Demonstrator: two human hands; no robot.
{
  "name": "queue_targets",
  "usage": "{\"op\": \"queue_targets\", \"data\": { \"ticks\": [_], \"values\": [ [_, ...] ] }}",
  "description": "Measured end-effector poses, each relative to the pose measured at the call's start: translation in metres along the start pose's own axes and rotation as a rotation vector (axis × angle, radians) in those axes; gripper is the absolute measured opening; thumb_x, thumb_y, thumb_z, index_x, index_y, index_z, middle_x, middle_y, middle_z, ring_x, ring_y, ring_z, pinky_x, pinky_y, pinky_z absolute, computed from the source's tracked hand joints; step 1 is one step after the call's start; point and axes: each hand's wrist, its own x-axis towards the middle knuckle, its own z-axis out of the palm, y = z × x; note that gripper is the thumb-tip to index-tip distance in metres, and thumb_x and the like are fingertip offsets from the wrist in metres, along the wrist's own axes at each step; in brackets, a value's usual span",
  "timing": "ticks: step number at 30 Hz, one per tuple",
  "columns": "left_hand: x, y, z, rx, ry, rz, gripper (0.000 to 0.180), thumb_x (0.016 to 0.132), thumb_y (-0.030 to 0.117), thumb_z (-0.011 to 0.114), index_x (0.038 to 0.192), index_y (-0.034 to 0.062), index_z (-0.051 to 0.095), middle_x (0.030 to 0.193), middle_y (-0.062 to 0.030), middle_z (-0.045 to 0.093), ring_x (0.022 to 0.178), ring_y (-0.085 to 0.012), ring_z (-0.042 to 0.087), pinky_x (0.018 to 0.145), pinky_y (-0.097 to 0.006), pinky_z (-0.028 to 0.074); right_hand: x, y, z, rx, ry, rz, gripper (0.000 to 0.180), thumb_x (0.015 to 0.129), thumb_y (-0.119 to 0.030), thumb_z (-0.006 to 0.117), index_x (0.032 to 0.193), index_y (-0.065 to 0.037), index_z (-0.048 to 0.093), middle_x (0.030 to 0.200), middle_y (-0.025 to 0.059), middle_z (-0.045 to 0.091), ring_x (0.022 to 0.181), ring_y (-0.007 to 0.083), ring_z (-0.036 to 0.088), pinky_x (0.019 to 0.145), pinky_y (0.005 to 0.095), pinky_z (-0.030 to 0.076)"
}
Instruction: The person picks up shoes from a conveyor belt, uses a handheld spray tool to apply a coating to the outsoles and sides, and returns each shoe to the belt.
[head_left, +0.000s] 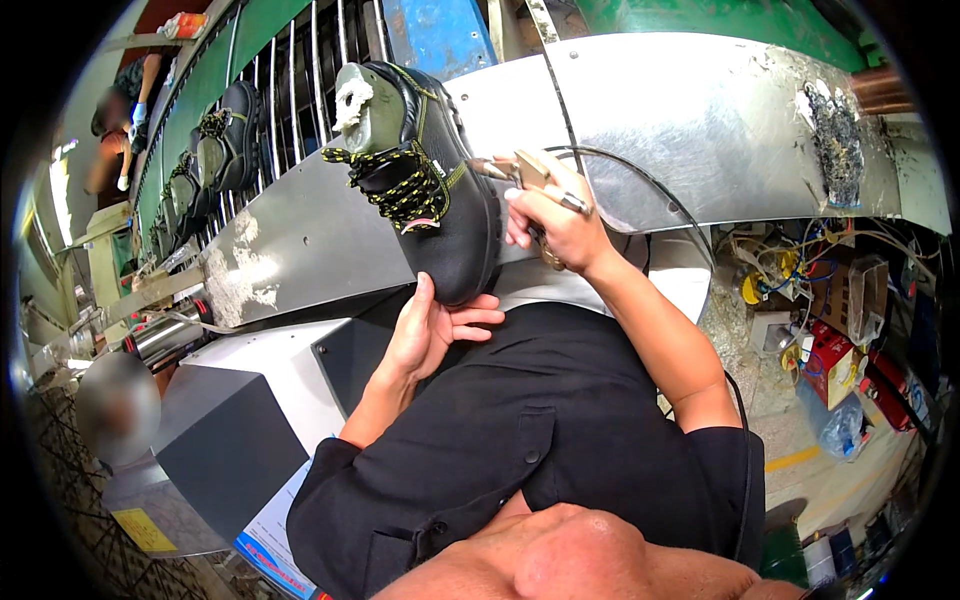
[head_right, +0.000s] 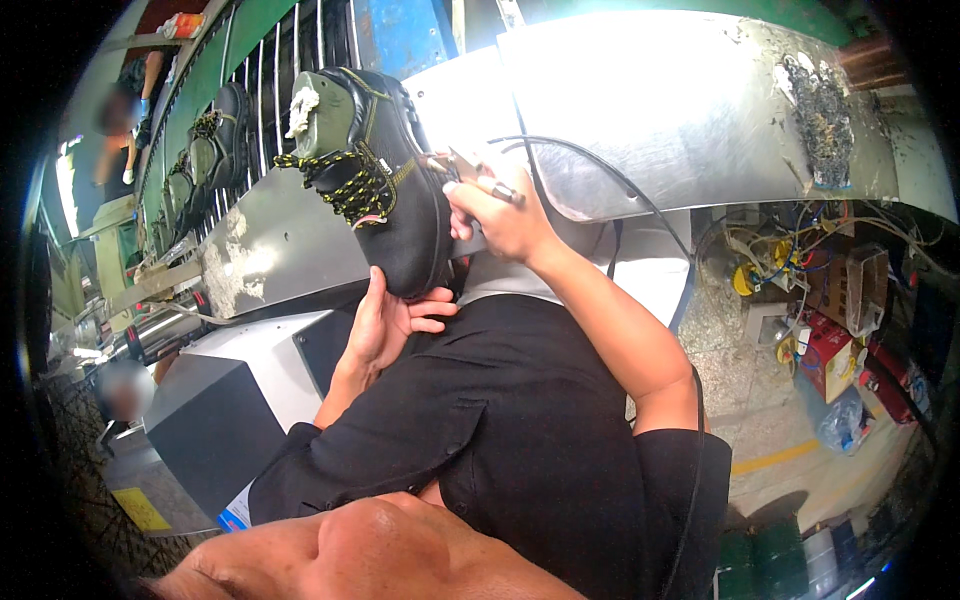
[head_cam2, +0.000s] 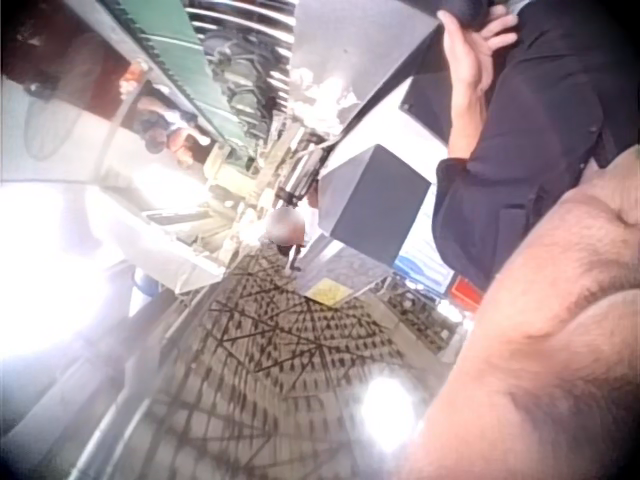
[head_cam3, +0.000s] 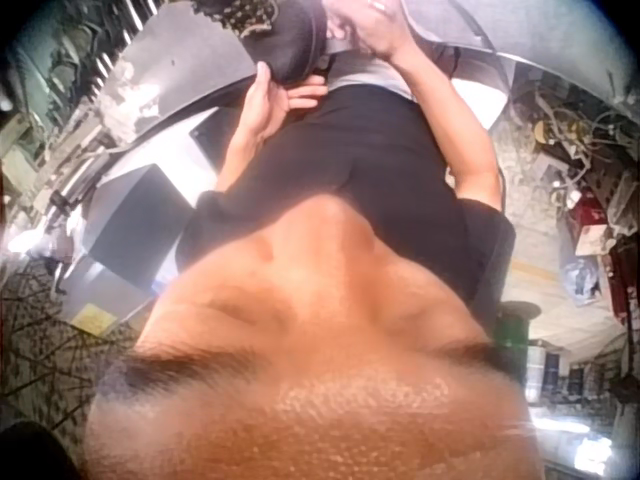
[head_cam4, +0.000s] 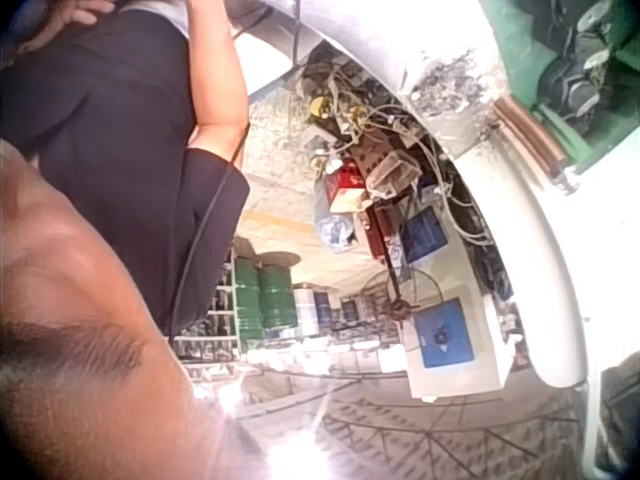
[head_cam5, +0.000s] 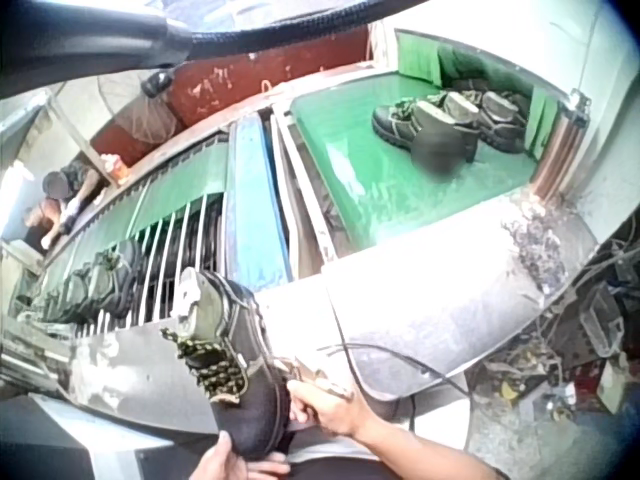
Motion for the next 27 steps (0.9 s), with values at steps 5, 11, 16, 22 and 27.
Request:
{"op": "queue_targets", "data": {
  "ticks": [5, 11, 16, 22, 27],
  "values": [
    [0.01, -0.004, 0.014, -0.068, -0.167, -0.092, 0.082, 0.097, 0.065, 0.016, 0.137, -0.0039, 0.038, 0.122, -0.0278, 0.057, 0.111, -0.0373, 0.061, 0.083, -0.041, 0.056, -0.04, -0.006, -0.007, -0.032, 0.033, 0.093, 0.04, 0.088, -0.002, 0.049, 0.126, 0.007, 0.047, 0.062, 0.0063, 0.049, 0.05, 0.0134, 0.05, 0.056, 0.031, 0.048],
    [0.041, -0.008, 0.04, -0.119, -0.37, -0.131, 0.088, 0.091, 0.071, 0.016, 0.138, -0.0025, 0.027, 0.129, -0.0321, 0.051, 0.12, -0.0384, 0.055, 0.095, -0.045, 0.049, -0.068, -0.036, -0.012, -0.169, 0.08, 0.123, 0.038, 0.086, -0.005, 0.053, 0.122, 0.005, 0.052, 0.067, 0.0057, 0.056, 0.053, 0.0103, 0.054, 0.051, 0.025, 0.044],
    [0.084, -0.009, 0.065, -0.205, -0.522, -0.006, 0.093, 0.088, 0.074, 0.011, 0.135, -0.0049, 0.027, 0.13, -0.0305, 0.05, 0.122, -0.0361, 0.053, 0.103, -0.045, 0.042, -0.072, -0.045, -0.012, -0.171, 0.189, 0.053, 0.034, 0.087, -0.003, 0.052, 0.12, 0.006, 0.051, 0.068, 0.0043, 0.056, 0.054, 0.008, 0.053, 0.052, 0.0234, 0.044],
    [0.114, 0.004, 0.092, -0.237, -0.452, 0.148, 0.099, 0.085, 0.078, 0.011, 0.136, -0.0041, 0.033, 0.137, -0.0276, 0.046, 0.125, -0.0373, 0.049, 0.106, -0.047, 0.04, -0.075, -0.008, 0.004, -0.315, 0.32, -0.135, 0.036, 0.088, -0.003, 0.054, 0.124, 0.002, 0.051, 0.075, 0.0052, 0.062, 0.057, 0.007, 0.056, 0.052, 0.0233, 0.044],
    [0.107, 0.003, 0.075, -0.051, -0.483, 0.215, 0.097, 0.088, 0.075, 0.023, 0.142, -0.005, 0.028, 0.141, -0.0262, 0.043, 0.129, -0.0364, 0.046, 0.108, -0.046, 0.037, -0.076, 0.011, 0.008, -0.58, 0.265, -0.294, 0.041, 0.087, -0.001, 0.055, 0.127, 0.002, 0.05, 0.076, 0.0095, 0.065, 0.066, 0.0116, 0.063, 0.061, 0.0244, 0.049]
  ]
}}
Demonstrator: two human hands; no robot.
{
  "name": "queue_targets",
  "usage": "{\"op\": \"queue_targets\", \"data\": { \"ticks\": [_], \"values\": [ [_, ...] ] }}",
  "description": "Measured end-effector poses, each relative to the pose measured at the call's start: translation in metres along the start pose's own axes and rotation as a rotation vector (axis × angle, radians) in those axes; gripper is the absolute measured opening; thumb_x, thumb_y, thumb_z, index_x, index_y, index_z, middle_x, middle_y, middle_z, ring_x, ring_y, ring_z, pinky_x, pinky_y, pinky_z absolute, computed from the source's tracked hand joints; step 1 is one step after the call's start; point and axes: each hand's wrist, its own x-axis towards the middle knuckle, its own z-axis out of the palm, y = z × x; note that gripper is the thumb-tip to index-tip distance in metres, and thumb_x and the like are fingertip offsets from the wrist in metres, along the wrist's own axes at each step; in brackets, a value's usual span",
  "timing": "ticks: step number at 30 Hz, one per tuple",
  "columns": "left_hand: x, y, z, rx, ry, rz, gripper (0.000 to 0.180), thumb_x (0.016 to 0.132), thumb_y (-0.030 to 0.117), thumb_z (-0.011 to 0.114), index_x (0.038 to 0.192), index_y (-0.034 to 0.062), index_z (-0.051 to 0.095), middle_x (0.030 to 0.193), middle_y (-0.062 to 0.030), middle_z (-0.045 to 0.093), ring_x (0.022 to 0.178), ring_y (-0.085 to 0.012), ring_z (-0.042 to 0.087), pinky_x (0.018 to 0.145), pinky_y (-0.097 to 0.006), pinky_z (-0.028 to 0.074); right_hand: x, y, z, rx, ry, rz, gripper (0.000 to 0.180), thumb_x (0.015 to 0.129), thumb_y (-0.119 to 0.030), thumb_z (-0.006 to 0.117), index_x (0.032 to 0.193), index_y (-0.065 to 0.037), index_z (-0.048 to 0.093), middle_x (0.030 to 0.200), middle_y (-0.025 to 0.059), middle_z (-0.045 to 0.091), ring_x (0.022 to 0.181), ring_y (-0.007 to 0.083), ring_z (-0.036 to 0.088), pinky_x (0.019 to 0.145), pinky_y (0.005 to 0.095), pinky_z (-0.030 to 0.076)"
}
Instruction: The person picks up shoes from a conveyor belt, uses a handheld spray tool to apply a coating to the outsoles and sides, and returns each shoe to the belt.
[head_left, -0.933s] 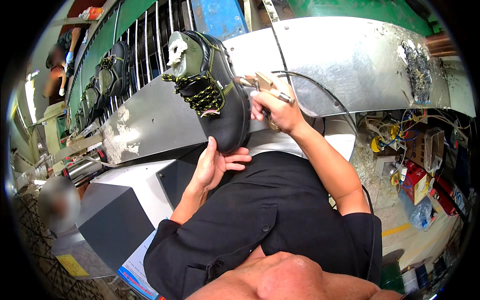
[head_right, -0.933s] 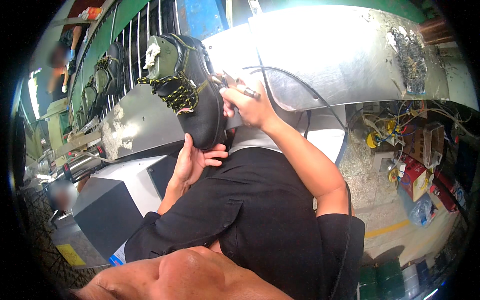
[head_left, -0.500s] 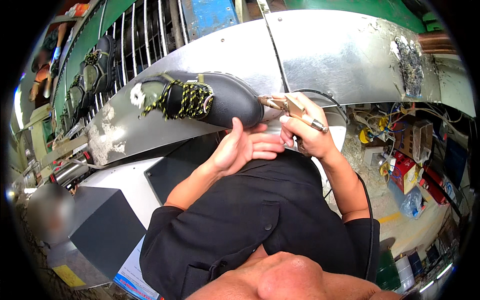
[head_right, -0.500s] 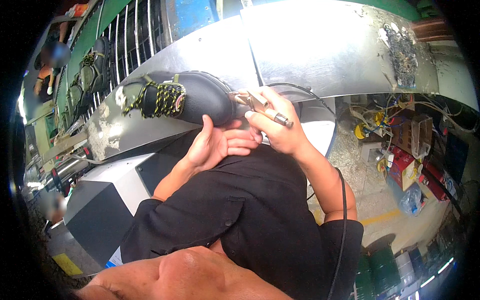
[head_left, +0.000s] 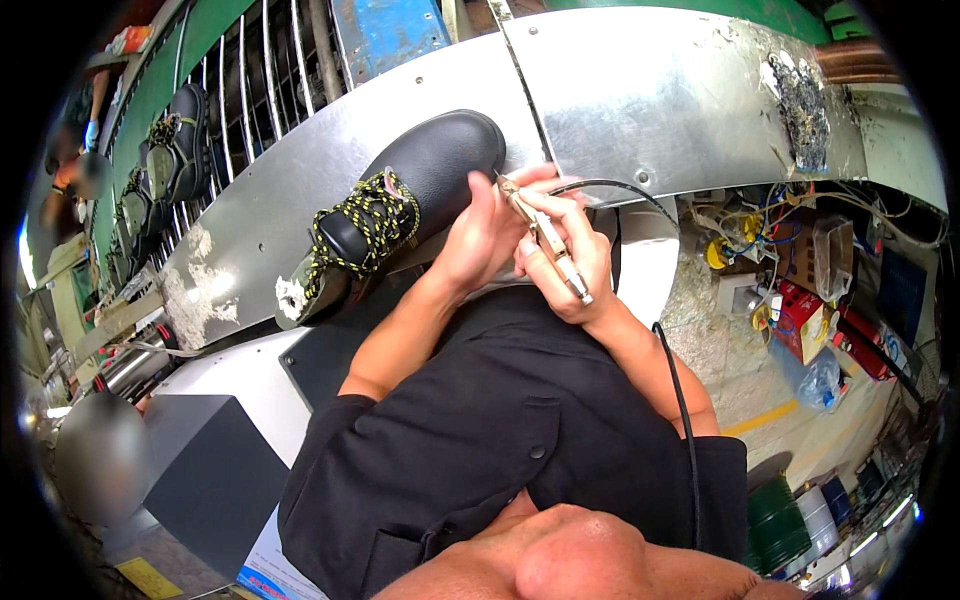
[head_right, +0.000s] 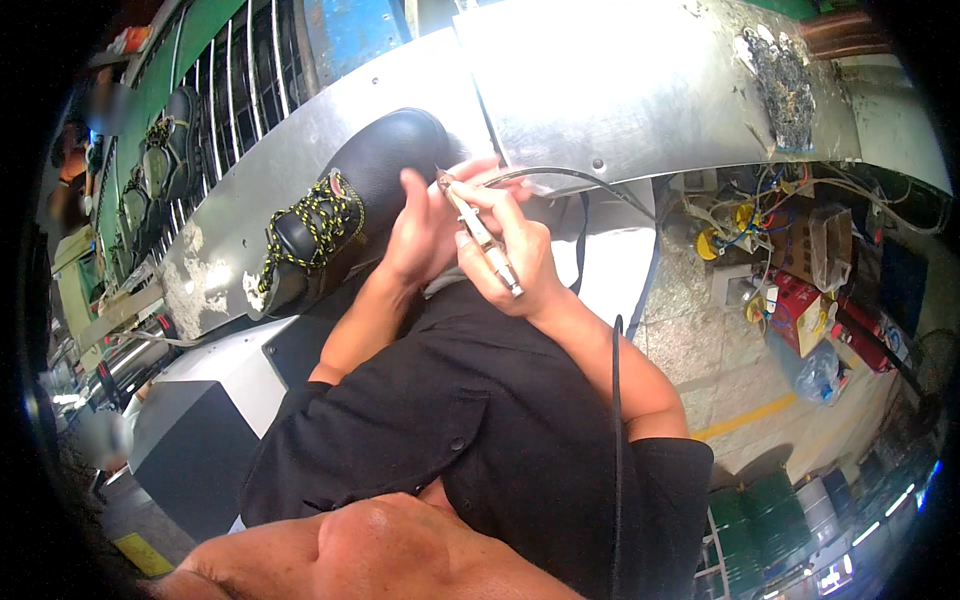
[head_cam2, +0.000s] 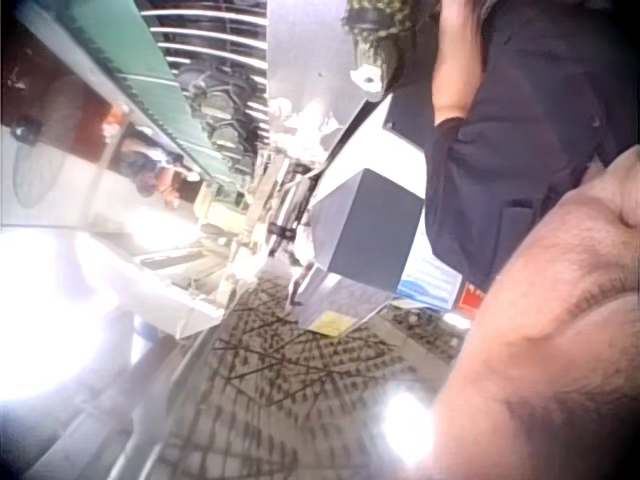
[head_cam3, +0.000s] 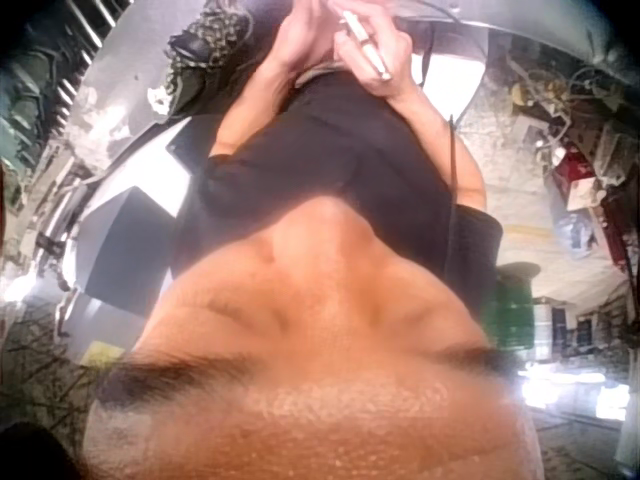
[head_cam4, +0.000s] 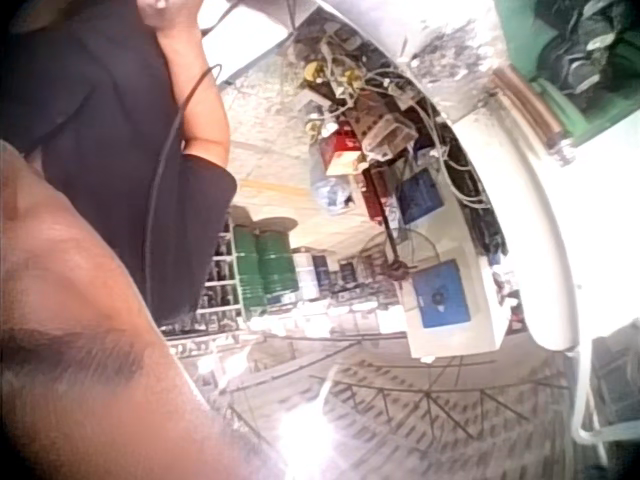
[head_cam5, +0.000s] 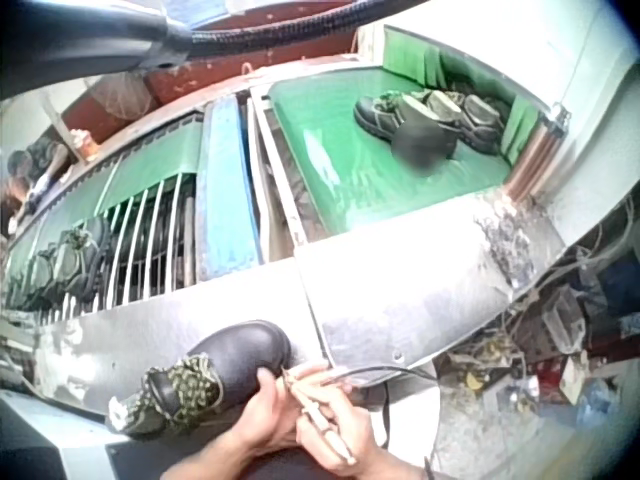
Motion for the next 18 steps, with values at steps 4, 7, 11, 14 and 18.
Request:
{"op": "queue_targets", "data": {
  "ticks": [4, 7, 11, 14, 18],
  "values": [
    [-0.086, 0.056, -0.006, 1.038, -0.188, 0.207, 0.078, 0.087, 0.048, 0.065, 0.138, -0.0035, 0.037, 0.135, -0.024, 0.05, 0.129, -0.0334, 0.048, 0.107, -0.046, 0.039, 0.008, 0.012, -0.011, 0.036, -0.02, 0.055, 0.039, 0.084, -0.002, 0.055, 0.123, 0.0, 0.053, 0.081, 0.0133, 0.068, 0.062, 0.0138, 0.066, 0.058, 0.0259, 0.05],
    [-0.155, 0.068, -0.025, 1.057, -0.076, 0.91, 0.085, 0.076, 0.049, 0.076, 0.136, 0.0001, 0.041, 0.132, -0.0256, 0.052, 0.124, -0.0369, 0.051, 0.103, -0.05, 0.041, 0.024, 0.003, -0.014, 0.232, -0.052, 0.114, 0.036, 0.089, 0.0, 0.05, 0.124, 0.007, 0.048, 0.073, 0.0102, 0.06, 0.063, 0.0146, 0.06, 0.063, 0.0288, 0.051],
    [-0.174, 0.071, -0.029, 1.575, 0.593, 0.794, 0.094, 0.07, 0.04, 0.084, 0.141, 0.0024, 0.036, 0.136, -0.0281, 0.046, 0.127, -0.0391, 0.046, 0.108, -0.05, 0.033, 0.052, -0.001, -0.014, 0.342, -0.084, 0.186, 0.037, 0.088, -0.003, 0.05, 0.124, 0.008, 0.047, 0.069, 0.0084, 0.056, 0.062, 0.0168, 0.059, 0.063, 0.0305, 0.05],
    [-0.167, 0.031, -0.035, 1.022, 0.636, 0.662, 0.1, 0.068, 0.032, 0.085, 0.143, -0.006, 0.03, 0.141, -0.029, 0.04, 0.13, -0.0383, 0.043, 0.11, -0.046, 0.032, 0.07, 0.017, -0.004, 0.461, -0.059, 0.151, 0.032, 0.086, -0.009, 0.055, 0.115, 0.005, 0.054, 0.066, 0.0078, 0.063, 0.057, 0.0122, 0.061, 0.057, 0.0267, 0.049],
    [-0.168, 0.023, -0.036, 1.108, 0.588, 0.661, 0.088, 0.072, 0.021, 0.078, 0.14, -0.0108, 0.031, 0.144, -0.0317, 0.035, 0.135, -0.038, 0.038, 0.112, -0.044, 0.029, 0.063, 0.02, 0.005, 0.291, -0.036, 0.08, 0.034, 0.085, -0.011, 0.057, 0.115, 0.004, 0.054, 0.06, 0.0044, 0.061, 0.051, 0.0109, 0.059, 0.051, 0.0269, 0.047]
  ]
}}
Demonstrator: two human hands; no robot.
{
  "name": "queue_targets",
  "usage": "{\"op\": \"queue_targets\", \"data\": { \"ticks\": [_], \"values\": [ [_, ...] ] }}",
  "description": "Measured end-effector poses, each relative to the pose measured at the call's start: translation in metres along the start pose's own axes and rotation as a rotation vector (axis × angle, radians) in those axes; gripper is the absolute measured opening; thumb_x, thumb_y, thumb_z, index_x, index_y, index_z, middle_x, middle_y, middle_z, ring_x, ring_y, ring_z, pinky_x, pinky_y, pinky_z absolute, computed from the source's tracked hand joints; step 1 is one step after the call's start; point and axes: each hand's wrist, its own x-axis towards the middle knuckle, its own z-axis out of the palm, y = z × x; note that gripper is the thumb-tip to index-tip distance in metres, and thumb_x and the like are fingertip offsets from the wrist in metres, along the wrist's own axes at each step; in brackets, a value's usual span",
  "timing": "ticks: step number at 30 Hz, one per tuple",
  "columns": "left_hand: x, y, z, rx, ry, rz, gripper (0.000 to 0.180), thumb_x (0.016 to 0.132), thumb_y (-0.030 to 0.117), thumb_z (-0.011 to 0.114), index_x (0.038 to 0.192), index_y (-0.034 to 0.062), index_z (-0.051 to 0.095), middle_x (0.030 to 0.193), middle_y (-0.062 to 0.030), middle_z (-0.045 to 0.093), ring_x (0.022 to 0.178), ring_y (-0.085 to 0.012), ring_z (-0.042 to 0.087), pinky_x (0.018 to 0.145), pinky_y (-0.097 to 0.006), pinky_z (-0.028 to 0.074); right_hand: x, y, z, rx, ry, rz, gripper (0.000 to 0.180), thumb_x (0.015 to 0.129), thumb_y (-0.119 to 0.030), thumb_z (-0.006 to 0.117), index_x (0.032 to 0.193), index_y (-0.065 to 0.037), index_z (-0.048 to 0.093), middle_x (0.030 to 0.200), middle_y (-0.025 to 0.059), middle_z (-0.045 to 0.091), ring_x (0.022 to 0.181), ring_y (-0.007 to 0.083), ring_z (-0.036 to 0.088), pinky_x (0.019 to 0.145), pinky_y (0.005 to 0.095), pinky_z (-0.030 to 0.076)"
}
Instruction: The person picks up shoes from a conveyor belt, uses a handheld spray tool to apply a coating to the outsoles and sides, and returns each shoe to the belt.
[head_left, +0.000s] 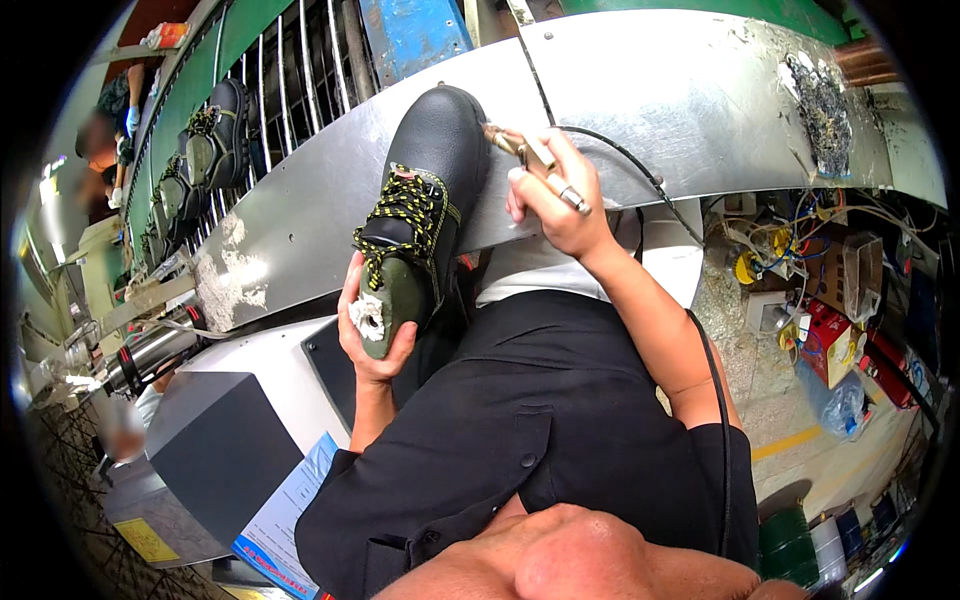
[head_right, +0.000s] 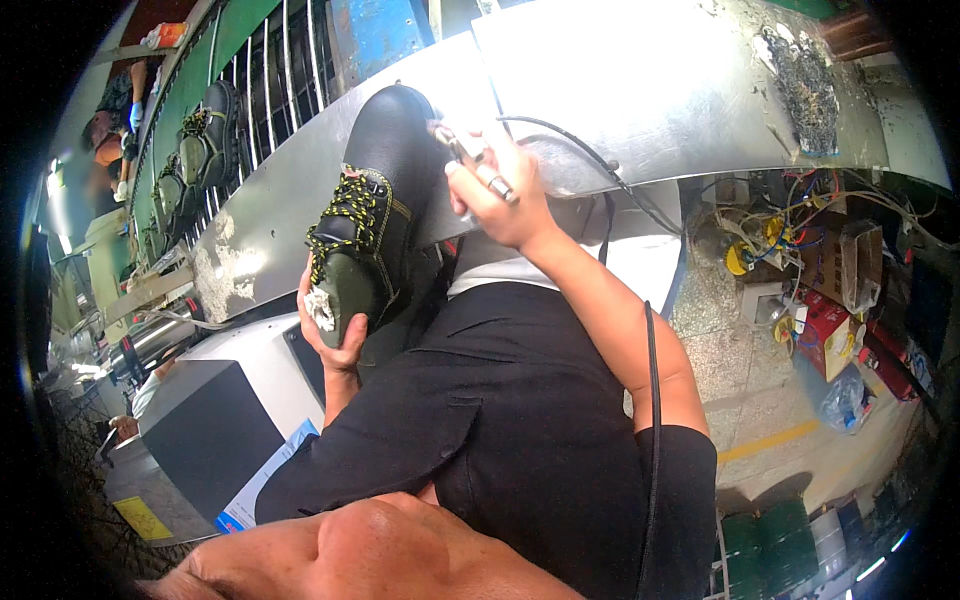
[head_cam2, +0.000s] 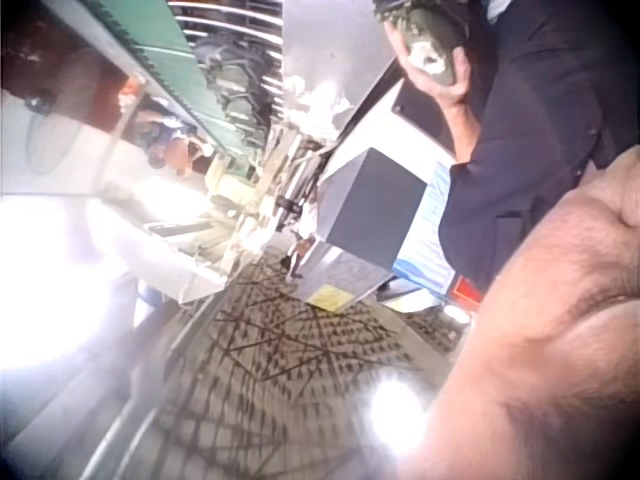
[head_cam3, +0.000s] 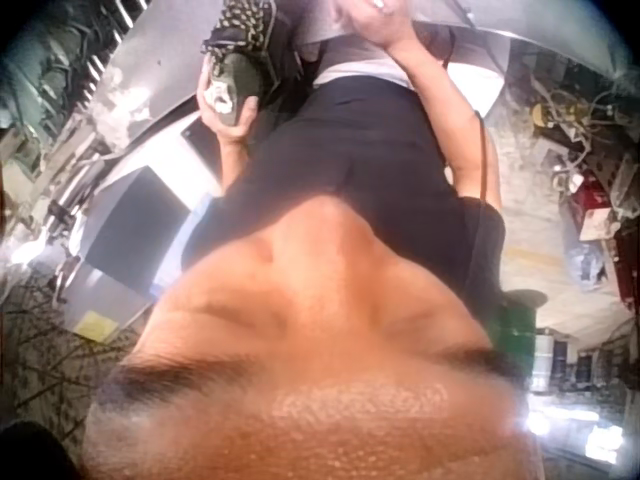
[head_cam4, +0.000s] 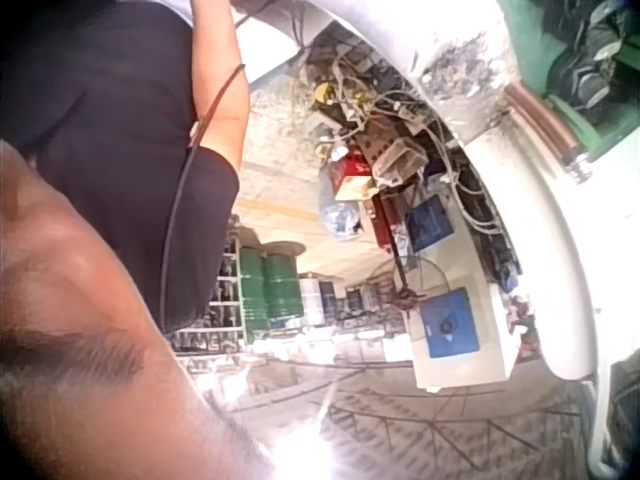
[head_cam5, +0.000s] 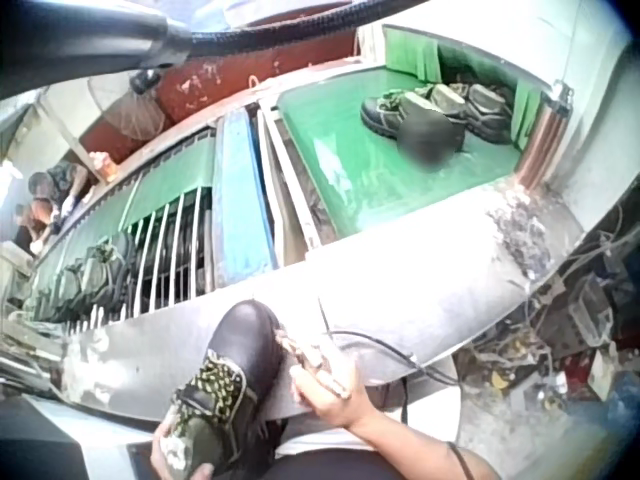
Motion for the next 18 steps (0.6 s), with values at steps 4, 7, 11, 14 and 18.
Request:
{"op": "queue_targets", "data": {
  "ticks": [4, 7, 11, 14, 18],
  "values": [
    [0.006, 0.01, -0.002, 0.044, -0.07, -0.048, 0.089, 0.072, 0.016, 0.078, 0.141, -0.0105, 0.03, 0.146, -0.0297, 0.035, 0.135, -0.0367, 0.038, 0.112, -0.043, 0.029, -0.028, 0.013, -0.002, -0.2, -0.008, -0.066, 0.043, 0.081, -0.008, 0.059, 0.124, -0.007, 0.056, 0.059, 0.0065, 0.059, 0.049, 0.0118, 0.057, 0.05, 0.0265, 0.042],
    [0.007, 0.023, 0.003, 0.026, -0.084, -0.14, 0.092, 0.072, 0.014, 0.078, 0.143, -0.0103, 0.026, 0.143, -0.023, 0.04, 0.129, -0.0304, 0.046, 0.109, -0.04, 0.034, -0.042, -0.012, -0.009, -0.287, -0.2, -0.03, 0.043, 0.081, -0.009, 0.063, 0.124, -0.007, 0.056, 0.066, 0.0069, 0.065, 0.058, 0.0132, 0.064, 0.059, 0.0259, 0.047],
    [0.004, 0.028, 0.011, -0.279, 0.174, -0.313, 0.093, 0.07, 0.012, 0.077, 0.145, -0.0082, 0.026, 0.13, -0.0176, 0.051, 0.118, -0.025, 0.053, 0.103, -0.036, 0.039, -0.033, -0.012, -0.039, -0.303, -0.304, -0.271, 0.039, 0.085, -0.013, 0.064, 0.123, -0.007, 0.06, 0.079, 0.0087, 0.068, 0.072, 0.0154, 0.07, 0.067, 0.0268, 0.052],
    [0.027, 0.03, 0.013, -0.526, 0.284, -0.326, 0.08, 0.074, 0.02, 0.067, 0.142, -0.0058, 0.033, 0.127, -0.0169, 0.054, 0.116, -0.0283, 0.055, 0.101, -0.039, 0.043, -0.024, -0.028, -0.092, 0.028, -0.069, -0.142, 0.036, 0.085, -0.01, 0.06, 0.119, 0.002, 0.059, 0.08, 0.0088, 0.068, 0.072, 0.0148, 0.067, 0.067, 0.0286, 0.053],
    [0.097, 0.004, 0.008, -0.97, 0.382, -0.481, 0.045, 0.088, 0.029, 0.052, 0.117, -0.0047, 0.057, 0.108, -0.0186, 0.065, 0.098, -0.0332, 0.065, 0.09, -0.048, 0.052, 0.001, -0.048, -0.183, 0.013, 0.474, -0.388, 0.033, 0.083, -0.006, 0.054, 0.115, 0.003, 0.056, 0.077, 0.0091, 0.063, 0.069, 0.0163, 0.063, 0.065, 0.0279, 0.051]
  ]
}}
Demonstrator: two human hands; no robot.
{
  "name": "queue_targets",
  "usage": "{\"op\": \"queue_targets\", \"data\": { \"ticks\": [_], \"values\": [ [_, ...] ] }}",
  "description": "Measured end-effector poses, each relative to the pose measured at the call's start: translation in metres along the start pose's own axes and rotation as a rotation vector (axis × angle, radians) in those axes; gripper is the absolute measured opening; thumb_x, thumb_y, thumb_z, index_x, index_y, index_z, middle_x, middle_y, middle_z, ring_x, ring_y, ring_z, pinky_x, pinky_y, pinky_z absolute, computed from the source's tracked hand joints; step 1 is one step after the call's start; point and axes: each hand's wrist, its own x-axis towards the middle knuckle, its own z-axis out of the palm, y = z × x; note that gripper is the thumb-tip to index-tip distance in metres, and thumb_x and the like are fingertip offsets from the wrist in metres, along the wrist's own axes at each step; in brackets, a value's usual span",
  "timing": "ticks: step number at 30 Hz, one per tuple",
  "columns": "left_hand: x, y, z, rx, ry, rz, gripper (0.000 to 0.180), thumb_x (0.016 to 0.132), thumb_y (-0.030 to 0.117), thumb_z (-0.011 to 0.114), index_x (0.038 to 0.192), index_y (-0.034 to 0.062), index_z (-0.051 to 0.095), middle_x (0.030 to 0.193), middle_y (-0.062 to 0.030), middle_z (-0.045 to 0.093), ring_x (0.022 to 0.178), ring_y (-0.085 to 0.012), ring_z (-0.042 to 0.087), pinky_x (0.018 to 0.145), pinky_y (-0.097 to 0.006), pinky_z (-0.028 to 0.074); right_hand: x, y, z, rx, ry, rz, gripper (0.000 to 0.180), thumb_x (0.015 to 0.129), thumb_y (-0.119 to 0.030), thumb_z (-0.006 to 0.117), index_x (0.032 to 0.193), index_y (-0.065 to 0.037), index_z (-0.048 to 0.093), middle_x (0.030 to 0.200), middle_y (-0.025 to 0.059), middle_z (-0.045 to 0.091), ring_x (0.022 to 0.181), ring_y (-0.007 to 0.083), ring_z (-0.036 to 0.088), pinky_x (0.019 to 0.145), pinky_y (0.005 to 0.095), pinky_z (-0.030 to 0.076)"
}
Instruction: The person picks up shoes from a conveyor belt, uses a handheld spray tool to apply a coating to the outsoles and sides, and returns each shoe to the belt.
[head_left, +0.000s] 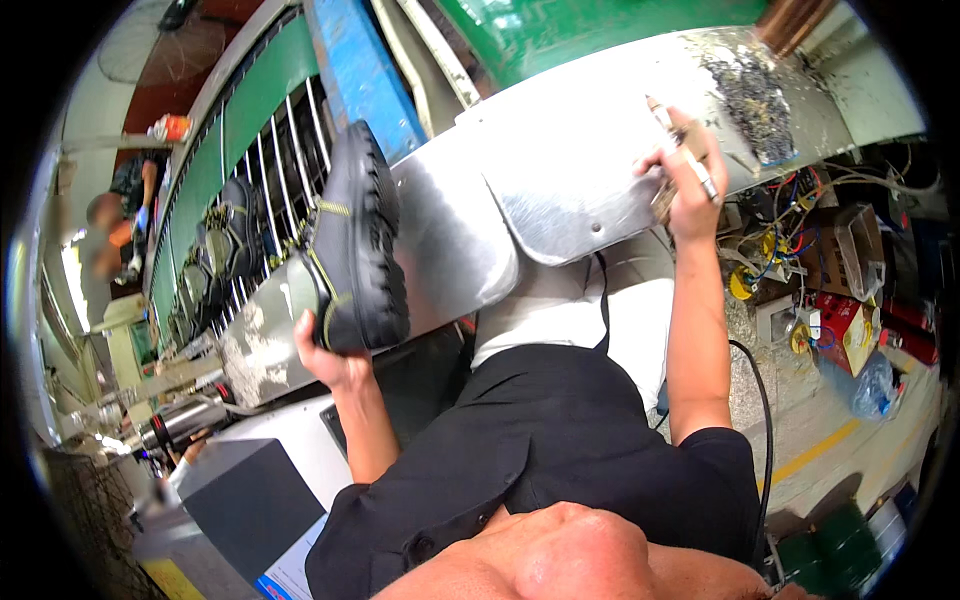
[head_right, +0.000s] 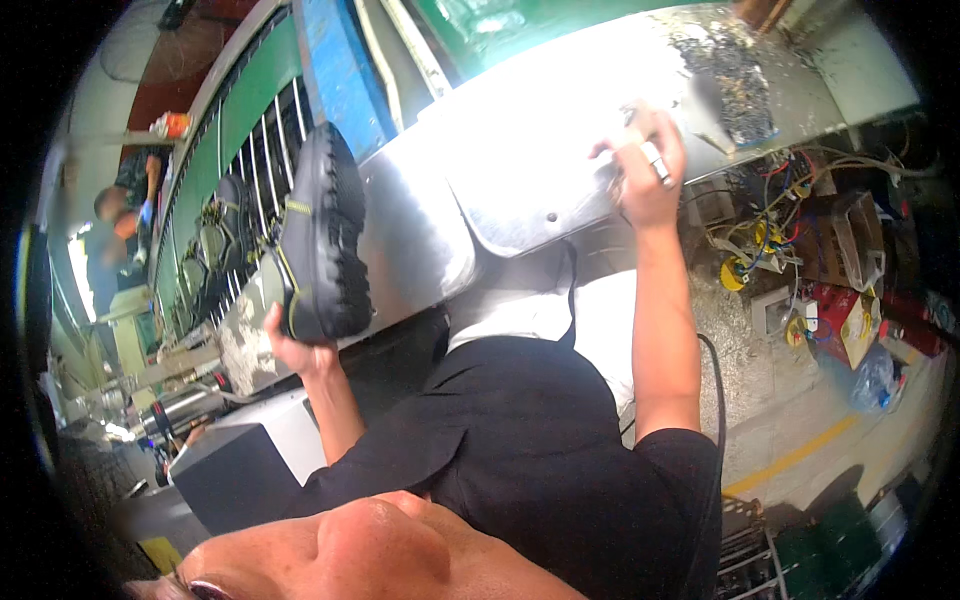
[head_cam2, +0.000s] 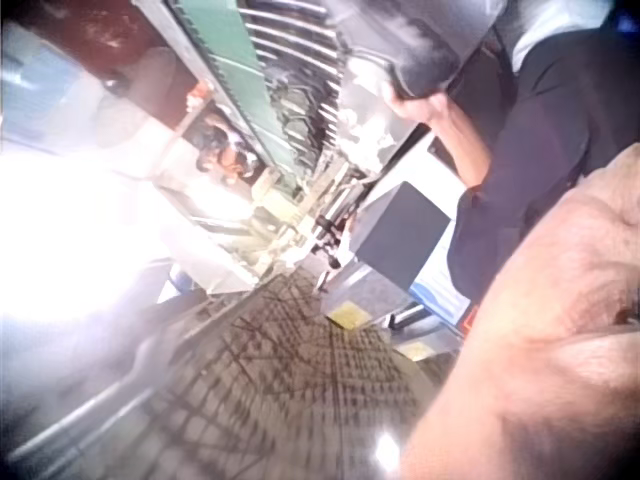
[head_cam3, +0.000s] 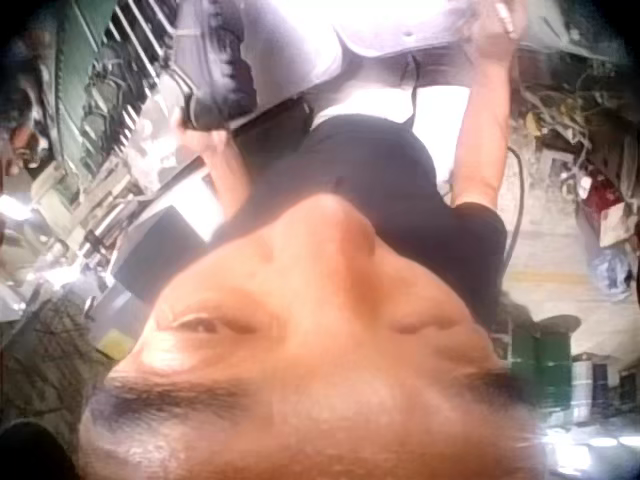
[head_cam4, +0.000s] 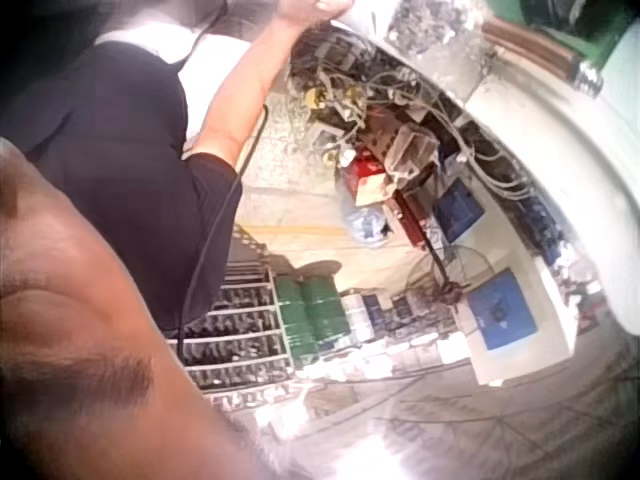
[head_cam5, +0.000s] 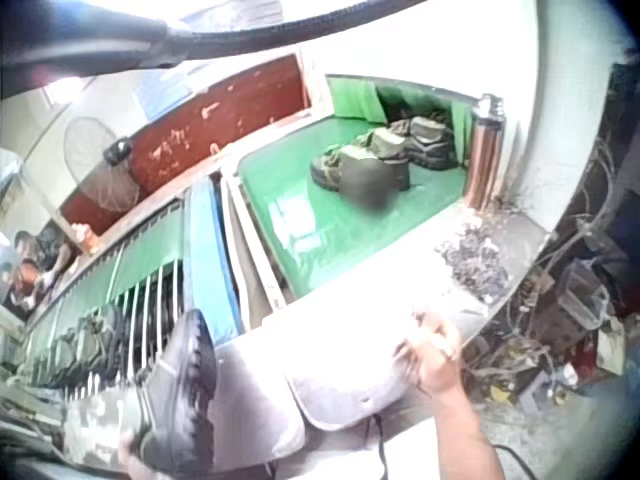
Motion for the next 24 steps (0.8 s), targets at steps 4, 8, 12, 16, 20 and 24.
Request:
{"op": "queue_targets", "data": {
  "ticks": [4, 8, 12, 16, 20, 24],
  "values": [
    [0.101, -0.039, 0.105, -0.037, -0.193, 0.126, 0.034, 0.088, 0.021, 0.053, 0.108, -0.0059, 0.059, 0.106, -0.0182, 0.066, 0.096, -0.0321, 0.066, 0.091, -0.047, 0.053, 0.031, -0.007, -0.025, 0.128, 0.265, -0.008, 0.038, 0.084, -0.002, 0.053, 0.122, 0.003, 0.052, 0.082, 0.01, 0.064, 0.071, 0.0174, 0.065, 0.063, 0.0282, 0.054],
    [0.196, -0.112, 0.261, 0.098, -0.365, 0.362, 0.026, 0.083, 0.008, 0.066, 0.106, -0.0031, 0.06, 0.102, -0.0135, 0.065, 0.085, -0.0221, 0.067, 0.078, -0.035, 0.057, 0.033, 0.004, -0.024, -0.079, 0.146, -0.045, 0.037, 0.084, -0.003, 0.055, 0.12, 0.003, 0.05, 0.085, 0.0112, 0.062, 0.071, 0.016, 0.064, 0.065, 0.0279, 0.053],
    [0.283, -0.219, 0.361, 1.369, -0.309, 1.105, 0.06, 0.078, 0.029, 0.078, 0.126, -0.0022, 0.058, 0.117, -0.0158, 0.065, 0.104, -0.0255, 0.064, 0.086, -0.033, 0.05, 0.031, -0.004, -0.015, 0.001, 0.149, -0.016, 0.038, 0.086, -0.002, 0.055, 0.122, 0.006, 0.047, 0.086, 0.0108, 0.061, 0.072, 0.0154, 0.062, 0.067, 0.0314, 0.055],
    [0.255, -0.217, 0.461, 1.332, -0.647, 0.776, 0.059, 0.067, 0.03, 0.079, 0.116, 0.0036, 0.06, 0.106, -0.0208, 0.066, 0.101, -0.0353, 0.063, 0.089, -0.042, 0.048, 0.029, -0.004, -0.024, -0.016, 0.183, -0.041, 0.04, 0.087, -0.004, 0.055, 0.124, 0.008, 0.045, 0.082, 0.0109, 0.061, 0.071, 0.0166, 0.062, 0.069, 0.0328, 0.055],
    [0.278, -0.202, 0.438, 1.385, -0.724, 0.646, 0.069, 0.072, 0.031, 0.077, 0.129, 0.0011, 0.052, 0.118, -0.0219, 0.061, 0.11, -0.0328, 0.059, 0.094, -0.039, 0.046, 0.031, -0.004, -0.021, -0.018, 0.166, -0.032, 0.037, 0.088, -0.002, 0.054, 0.123, 0.006, 0.046, 0.086, 0.0111, 0.06, 0.073, 0.016, 0.062, 0.068, 0.0326, 0.056],
    [0.311, -0.192, 0.315, 1.037, -0.895, 0.459, 0.066, 0.081, 0.036, 0.074, 0.134, 0.0022, 0.052, 0.134, -0.021, 0.055, 0.119, -0.0279, 0.058, 0.098, -0.037, 0.045, 0.033, 0.003, -0.024, -0.015, 0.148, -0.04, 0.037, 0.09, -0.003, 0.054, 0.125, 0.005, 0.045, 0.091, 0.0115, 0.059, 0.075, 0.0159, 0.061, 0.068, 0.0339, 0.056]
  ]
}}
